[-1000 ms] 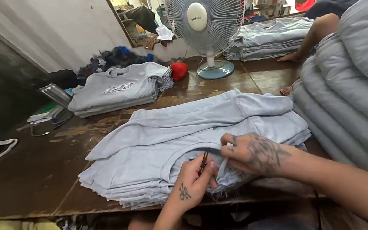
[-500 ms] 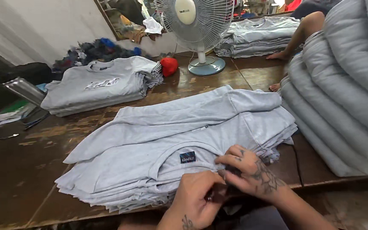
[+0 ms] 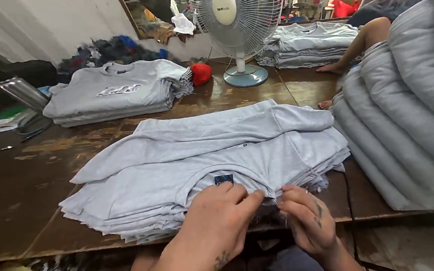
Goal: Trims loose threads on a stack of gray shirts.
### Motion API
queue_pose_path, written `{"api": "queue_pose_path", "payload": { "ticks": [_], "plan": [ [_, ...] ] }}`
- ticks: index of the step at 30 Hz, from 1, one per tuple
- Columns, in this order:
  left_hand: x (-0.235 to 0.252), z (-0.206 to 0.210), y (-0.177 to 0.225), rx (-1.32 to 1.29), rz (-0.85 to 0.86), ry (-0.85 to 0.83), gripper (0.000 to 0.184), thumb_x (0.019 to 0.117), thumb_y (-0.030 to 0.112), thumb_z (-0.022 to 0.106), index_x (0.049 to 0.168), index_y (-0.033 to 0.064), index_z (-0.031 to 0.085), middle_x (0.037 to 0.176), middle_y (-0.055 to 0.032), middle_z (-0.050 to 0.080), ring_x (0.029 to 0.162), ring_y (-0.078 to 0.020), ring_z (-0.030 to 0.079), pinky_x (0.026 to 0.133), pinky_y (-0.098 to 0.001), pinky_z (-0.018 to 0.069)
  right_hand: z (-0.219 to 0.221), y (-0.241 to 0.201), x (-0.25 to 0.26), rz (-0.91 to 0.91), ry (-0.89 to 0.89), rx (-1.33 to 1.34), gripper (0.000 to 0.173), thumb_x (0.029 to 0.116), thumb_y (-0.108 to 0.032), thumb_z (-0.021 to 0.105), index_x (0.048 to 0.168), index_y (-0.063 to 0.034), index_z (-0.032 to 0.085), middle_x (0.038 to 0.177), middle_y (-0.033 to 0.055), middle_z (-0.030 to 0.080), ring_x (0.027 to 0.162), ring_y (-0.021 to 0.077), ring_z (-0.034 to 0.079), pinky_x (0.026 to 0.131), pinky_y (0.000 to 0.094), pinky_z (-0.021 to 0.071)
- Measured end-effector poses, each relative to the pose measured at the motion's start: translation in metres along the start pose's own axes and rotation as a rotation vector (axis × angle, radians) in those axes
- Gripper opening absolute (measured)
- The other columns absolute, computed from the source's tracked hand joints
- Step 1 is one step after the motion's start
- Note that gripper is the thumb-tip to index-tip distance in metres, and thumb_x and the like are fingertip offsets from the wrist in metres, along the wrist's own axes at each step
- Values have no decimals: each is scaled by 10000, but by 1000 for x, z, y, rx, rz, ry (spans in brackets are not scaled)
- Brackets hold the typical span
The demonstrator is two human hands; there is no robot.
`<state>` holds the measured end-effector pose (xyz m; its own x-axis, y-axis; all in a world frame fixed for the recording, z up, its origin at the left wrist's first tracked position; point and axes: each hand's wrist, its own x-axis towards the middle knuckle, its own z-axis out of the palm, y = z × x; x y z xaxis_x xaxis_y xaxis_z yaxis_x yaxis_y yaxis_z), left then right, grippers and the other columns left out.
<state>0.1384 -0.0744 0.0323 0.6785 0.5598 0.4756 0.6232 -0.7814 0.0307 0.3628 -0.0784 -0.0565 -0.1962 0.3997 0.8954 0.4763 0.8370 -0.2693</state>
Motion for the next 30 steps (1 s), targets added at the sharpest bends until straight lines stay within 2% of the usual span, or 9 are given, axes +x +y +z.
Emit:
{"api": "queue_pose_path", "payload": {
  "ticks": [12, 14, 17, 19, 21, 24, 25, 28, 30],
  "plan": [
    [1, 4, -1, 51, -32, 55, 277, 906, 154, 546, 1091, 143, 753, 748, -53, 645, 577, -239, 634, 446, -394, 478, 8, -24, 16, -19, 50, 56, 123, 1054, -279, 551, 1021, -166, 588, 942, 5, 512, 896, 85, 565, 860, 205, 499],
    [-7, -10, -12, -15, -177, 118, 320, 981, 267, 543, 1212, 115, 706, 842, -80, 667, 642, -233, 658, 494, -408, 523, 12, -48, 19, -18, -150, 178, 95, 1025, -207, 600, 974, -154, 659, 835, 21, 590, 820, 137, 604, 809, 255, 524],
    [-32, -37, -38, -123, -406, 356, 331, 1017, 259, 541, 1240, 51, 669, 775, -20, 632, 594, -61, 546, 525, -233, 472, 17, -77, 30, -49, -591, 321, 248, 982, -26, 570, 1171, -52, 728, 796, 111, 720, 730, 251, 711, 713, 387, 584],
    [-52, -43, -56, -174, -569, 461, 323, 1067, 293, 468, 1139, 55, 675, 703, 58, 555, 537, 29, 455, 498, -161, 405, 27, -73, 32, -140, -667, 348, 173, 959, -37, 562, 997, -27, 731, 643, 99, 669, 577, 253, 665, 636, 403, 548],
    [-61, -45, -64, -172, -740, 331, 393, 1066, 360, 458, 1033, 39, 683, 672, 9, 565, 530, -69, 502, 509, -284, 448, 41, -64, 40, -245, -562, 294, 320, 1044, -216, 529, 788, -97, 680, 559, 33, 597, 532, 194, 613, 719, 351, 540],
    [-62, -44, -61, -218, -932, -173, 486, 994, 457, 580, 905, -9, 687, 715, -142, 633, 673, -307, 638, 633, -560, 505, 79, -52, 59, -285, -281, 244, 425, 1070, -355, 498, 724, -139, 615, 582, 9, 529, 614, 179, 572, 961, 365, 471],
    [-62, -41, -60, -240, -973, -252, 428, 971, 408, 604, 863, -2, 666, 693, -130, 596, 663, -303, 603, 621, -551, 471, 92, -50, 64, -270, -230, 238, 398, 1057, -340, 514, 738, -128, 622, 643, 30, 564, 696, 205, 608, 987, 394, 474],
    [-79, -32, -57, -350, -934, 97, 179, 899, 200, 593, 781, 72, 636, 610, 52, 531, 527, -53, 517, 510, -265, 444, 118, -42, 58, -239, -282, 200, 270, 1009, -285, 571, 841, -114, 697, 1069, 103, 753, 1080, 289, 694, 979, 435, 535],
    [-85, -25, -52, -617, -859, 464, 101, 939, 134, 612, 840, 132, 635, 635, 139, 598, 490, 40, 543, 454, -148, 472, 122, -37, 44, -264, -262, 189, 287, 1012, -283, 560, 808, -116, 673, 1125, 113, 747, 1100, 280, 686, 964, 404, 540]
  ]
}}
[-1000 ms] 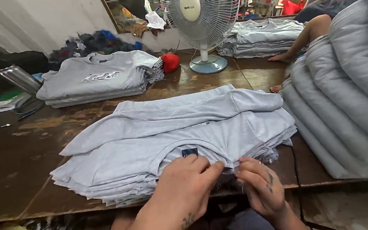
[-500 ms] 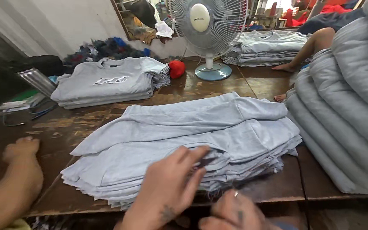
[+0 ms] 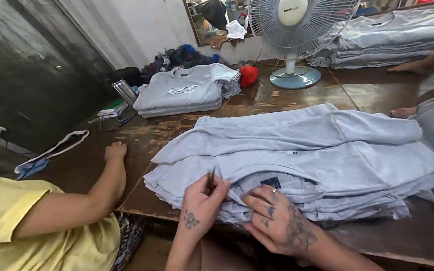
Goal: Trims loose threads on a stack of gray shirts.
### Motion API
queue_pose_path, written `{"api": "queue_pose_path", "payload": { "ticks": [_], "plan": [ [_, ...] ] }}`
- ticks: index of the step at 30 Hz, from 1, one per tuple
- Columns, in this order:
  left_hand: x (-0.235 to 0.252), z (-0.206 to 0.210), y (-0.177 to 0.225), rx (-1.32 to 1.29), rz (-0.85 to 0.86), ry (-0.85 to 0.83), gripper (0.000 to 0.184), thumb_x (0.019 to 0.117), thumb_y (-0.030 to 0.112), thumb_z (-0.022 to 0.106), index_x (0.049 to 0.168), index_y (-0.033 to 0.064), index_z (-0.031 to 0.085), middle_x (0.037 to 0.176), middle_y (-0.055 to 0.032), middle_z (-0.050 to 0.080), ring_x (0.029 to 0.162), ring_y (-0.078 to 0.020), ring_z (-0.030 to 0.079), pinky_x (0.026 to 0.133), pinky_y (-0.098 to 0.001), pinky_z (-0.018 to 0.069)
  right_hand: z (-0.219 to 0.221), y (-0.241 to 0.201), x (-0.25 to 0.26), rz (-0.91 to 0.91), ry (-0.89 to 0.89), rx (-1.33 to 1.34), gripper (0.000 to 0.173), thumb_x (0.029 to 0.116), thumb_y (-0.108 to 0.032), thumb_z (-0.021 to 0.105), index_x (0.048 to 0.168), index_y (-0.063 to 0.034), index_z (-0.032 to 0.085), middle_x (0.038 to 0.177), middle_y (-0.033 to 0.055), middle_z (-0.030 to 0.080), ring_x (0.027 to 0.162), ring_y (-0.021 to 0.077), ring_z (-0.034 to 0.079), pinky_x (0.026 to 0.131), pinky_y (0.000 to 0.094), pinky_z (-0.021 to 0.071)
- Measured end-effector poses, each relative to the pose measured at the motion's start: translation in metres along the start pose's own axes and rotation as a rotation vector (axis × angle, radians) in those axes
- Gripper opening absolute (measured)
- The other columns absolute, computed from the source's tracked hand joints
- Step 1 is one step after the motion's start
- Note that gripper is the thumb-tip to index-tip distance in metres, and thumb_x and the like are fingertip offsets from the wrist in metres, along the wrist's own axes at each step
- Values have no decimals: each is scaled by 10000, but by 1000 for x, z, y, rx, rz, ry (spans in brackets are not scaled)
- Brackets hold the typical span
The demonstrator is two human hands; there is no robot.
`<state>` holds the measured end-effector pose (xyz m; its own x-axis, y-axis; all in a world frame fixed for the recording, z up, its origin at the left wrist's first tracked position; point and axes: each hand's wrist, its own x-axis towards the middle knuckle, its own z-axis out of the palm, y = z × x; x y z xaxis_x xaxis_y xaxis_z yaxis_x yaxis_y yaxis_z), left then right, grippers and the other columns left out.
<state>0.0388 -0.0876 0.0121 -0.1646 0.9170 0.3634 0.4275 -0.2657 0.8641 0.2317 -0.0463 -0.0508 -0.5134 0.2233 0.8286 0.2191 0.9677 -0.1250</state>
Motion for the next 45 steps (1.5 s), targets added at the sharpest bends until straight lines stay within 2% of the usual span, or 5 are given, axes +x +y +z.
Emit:
{"api": "queue_pose_path", "payload": {
  "ticks": [11, 26, 30, 35, 45],
  "plan": [
    [-13, 12, -34, -620, 136, -105, 88, 960, 248, 708, 977, 166, 736, 725, 98, 699, 535, 32, 614, 488, -137, 529, 1, 9, 31, 182, 0, 117, 248, 1014, -223, 569, 933, -53, 731, 711, 54, 698, 628, 195, 638, 593, 324, 509],
    [-9, 9, -38, -653, 121, -234, 97, 988, 242, 672, 999, 160, 722, 752, 101, 709, 575, 34, 641, 519, -136, 547, -4, 9, 16, 211, 67, 164, 271, 1043, -179, 502, 895, -58, 695, 722, 63, 680, 670, 181, 628, 646, 295, 507],
    [-7, 1, -30, -204, 146, -223, 135, 1011, 262, 630, 972, 135, 654, 731, 129, 611, 604, 84, 545, 543, -98, 462, -3, 7, 13, 212, 93, 174, 273, 1026, -176, 499, 873, -54, 689, 728, 69, 678, 695, 183, 622, 671, 290, 497],
    [-2, -25, 10, 701, 390, -281, 429, 997, 392, 522, 1267, 81, 644, 875, -63, 658, 667, -183, 619, 532, -371, 499, -4, 9, 10, 189, 145, 214, 231, 962, -150, 528, 798, -57, 663, 684, 70, 655, 689, 192, 632, 674, 294, 512],
    [-1, -29, 48, 1061, 625, -399, 316, 924, 166, 506, 1094, 156, 772, 735, -61, 637, 532, -254, 618, 394, -412, 443, -10, 8, -1, 150, 134, 367, 239, 979, -181, 529, 816, -78, 669, 732, 67, 666, 818, 205, 650, 819, 312, 504]
  ]
}}
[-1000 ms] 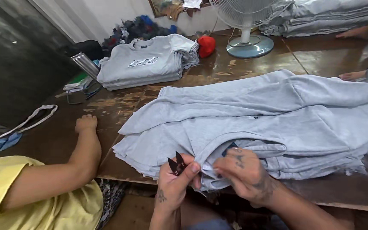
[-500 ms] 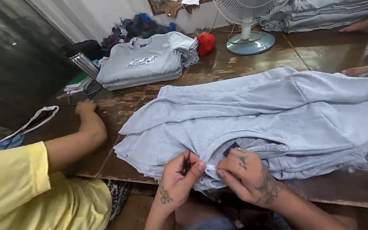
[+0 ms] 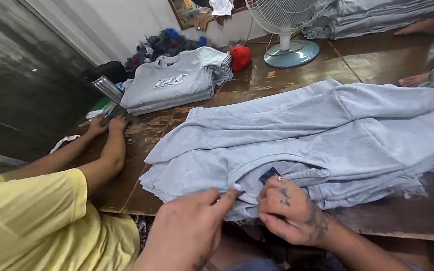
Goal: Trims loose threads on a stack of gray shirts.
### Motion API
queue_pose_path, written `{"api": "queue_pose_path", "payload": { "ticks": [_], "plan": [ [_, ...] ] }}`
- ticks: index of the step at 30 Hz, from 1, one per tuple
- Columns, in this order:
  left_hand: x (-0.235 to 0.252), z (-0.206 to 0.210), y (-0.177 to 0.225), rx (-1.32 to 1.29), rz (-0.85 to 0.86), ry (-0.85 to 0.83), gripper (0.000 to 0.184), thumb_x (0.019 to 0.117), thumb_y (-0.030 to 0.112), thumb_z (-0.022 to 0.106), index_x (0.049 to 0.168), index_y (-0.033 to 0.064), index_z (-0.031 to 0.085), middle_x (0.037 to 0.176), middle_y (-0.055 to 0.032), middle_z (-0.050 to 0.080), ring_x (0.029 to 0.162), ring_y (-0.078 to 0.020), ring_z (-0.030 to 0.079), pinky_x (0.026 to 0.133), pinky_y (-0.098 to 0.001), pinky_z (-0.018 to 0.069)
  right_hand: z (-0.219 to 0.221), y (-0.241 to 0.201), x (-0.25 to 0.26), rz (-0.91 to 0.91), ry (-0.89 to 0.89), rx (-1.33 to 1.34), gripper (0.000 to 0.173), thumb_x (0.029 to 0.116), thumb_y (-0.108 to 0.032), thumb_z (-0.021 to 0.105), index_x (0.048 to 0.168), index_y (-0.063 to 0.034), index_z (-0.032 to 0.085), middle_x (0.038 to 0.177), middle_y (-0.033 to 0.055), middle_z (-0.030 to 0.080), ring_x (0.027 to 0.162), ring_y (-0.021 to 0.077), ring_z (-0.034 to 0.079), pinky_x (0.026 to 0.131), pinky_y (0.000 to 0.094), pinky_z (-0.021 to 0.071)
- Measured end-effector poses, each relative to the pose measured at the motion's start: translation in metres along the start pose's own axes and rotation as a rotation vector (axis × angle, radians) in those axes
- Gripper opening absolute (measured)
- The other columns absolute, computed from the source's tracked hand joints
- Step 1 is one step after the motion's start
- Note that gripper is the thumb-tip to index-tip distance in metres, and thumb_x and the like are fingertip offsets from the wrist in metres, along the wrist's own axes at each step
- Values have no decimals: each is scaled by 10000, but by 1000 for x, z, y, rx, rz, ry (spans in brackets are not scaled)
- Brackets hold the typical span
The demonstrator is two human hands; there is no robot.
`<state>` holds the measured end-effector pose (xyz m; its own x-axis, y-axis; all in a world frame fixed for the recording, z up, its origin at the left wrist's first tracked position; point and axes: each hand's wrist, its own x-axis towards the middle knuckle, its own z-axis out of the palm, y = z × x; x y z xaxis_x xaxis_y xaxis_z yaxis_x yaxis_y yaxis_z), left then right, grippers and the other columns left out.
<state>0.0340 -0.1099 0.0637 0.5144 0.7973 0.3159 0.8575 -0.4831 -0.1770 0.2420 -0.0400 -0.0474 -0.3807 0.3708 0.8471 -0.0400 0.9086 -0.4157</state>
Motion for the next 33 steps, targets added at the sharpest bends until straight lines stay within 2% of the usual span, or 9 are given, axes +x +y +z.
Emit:
{"api": "queue_pose_path", "payload": {
  "ticks": [3, 6, 9, 11, 14, 21, 28, 30, 33],
  "plan": [
    [-11, 12, -19, -215, -135, 93, 351, 1015, 331, 510, 1229, 121, 692, 842, -61, 658, 628, -187, 622, 499, -366, 489, -3, -2, 0, 32, -8, 36, 352, 1037, -267, 511, 766, -67, 614, 737, 84, 658, 842, 208, 657, 829, 307, 516],
    [-26, 37, -32, -460, -282, 200, 477, 957, 354, 619, 1350, 85, 627, 759, -6, 587, 590, -44, 486, 530, -206, 431, -4, -8, 8, 141, -22, -45, 362, 1016, -360, 558, 944, -13, 635, 869, 131, 669, 847, 204, 661, 769, 295, 546],
    [-31, 63, -31, -420, -373, 169, 311, 920, 213, 615, 1156, 46, 730, 785, -62, 706, 625, -173, 653, 570, -417, 553, 1, -10, 19, 212, -88, -142, 395, 995, -230, 582, 1296, 25, 611, 986, 127, 706, 846, 206, 681, 777, 316, 582],
    [-31, 71, -30, -433, -382, 256, 238, 985, 186, 532, 998, 16, 697, 765, -60, 678, 650, -135, 647, 600, -350, 548, 5, -6, 25, 173, -102, -162, 401, 981, -82, 508, 1362, 3, 602, 918, 107, 711, 730, 198, 664, 688, 322, 575],
    [-32, 80, -36, -689, -377, 413, 384, 1086, 344, 460, 905, 37, 604, 734, 39, 575, 683, 76, 536, 647, -108, 458, -1, -2, 30, 143, -174, -78, 403, 954, -4, 488, 1302, -50, 685, 937, 117, 752, 725, 206, 693, 685, 345, 579],
    [-38, 95, -35, -755, -365, 416, 419, 1071, 370, 494, 869, 23, 611, 695, 13, 554, 631, 46, 508, 596, -120, 429, 12, 4, 34, 108, -278, -238, 212, 961, -180, 576, 902, -76, 750, 727, 72, 707, 618, 207, 687, 522, 372, 531],
    [-37, 97, -32, -740, -391, 421, 385, 1056, 320, 518, 858, 8, 629, 678, -13, 564, 608, 16, 499, 580, -135, 414, 4, 2, 24, 90, -49, -170, 312, 1083, -201, 454, 930, -13, 651, 727, 80, 659, 645, 108, 630, 609, 217, 514],
    [-36, 96, -28, -753, -430, 434, 346, 1035, 322, 563, 938, -1, 643, 703, -1, 572, 614, 22, 499, 575, -135, 416, 2, 1, 23, 104, -46, -174, 323, 1093, -215, 433, 930, -18, 631, 722, 73, 637, 643, 95, 611, 608, 199, 503],
    [-37, 83, -19, -710, -459, 338, 488, 990, 375, 595, 1306, 3, 587, 810, -8, 601, 641, -28, 527, 568, -198, 459, 3, -1, 20, 110, -40, -184, 325, 1098, -215, 411, 932, -24, 615, 729, 66, 622, 652, 86, 603, 618, 189, 499]
  ]
}}
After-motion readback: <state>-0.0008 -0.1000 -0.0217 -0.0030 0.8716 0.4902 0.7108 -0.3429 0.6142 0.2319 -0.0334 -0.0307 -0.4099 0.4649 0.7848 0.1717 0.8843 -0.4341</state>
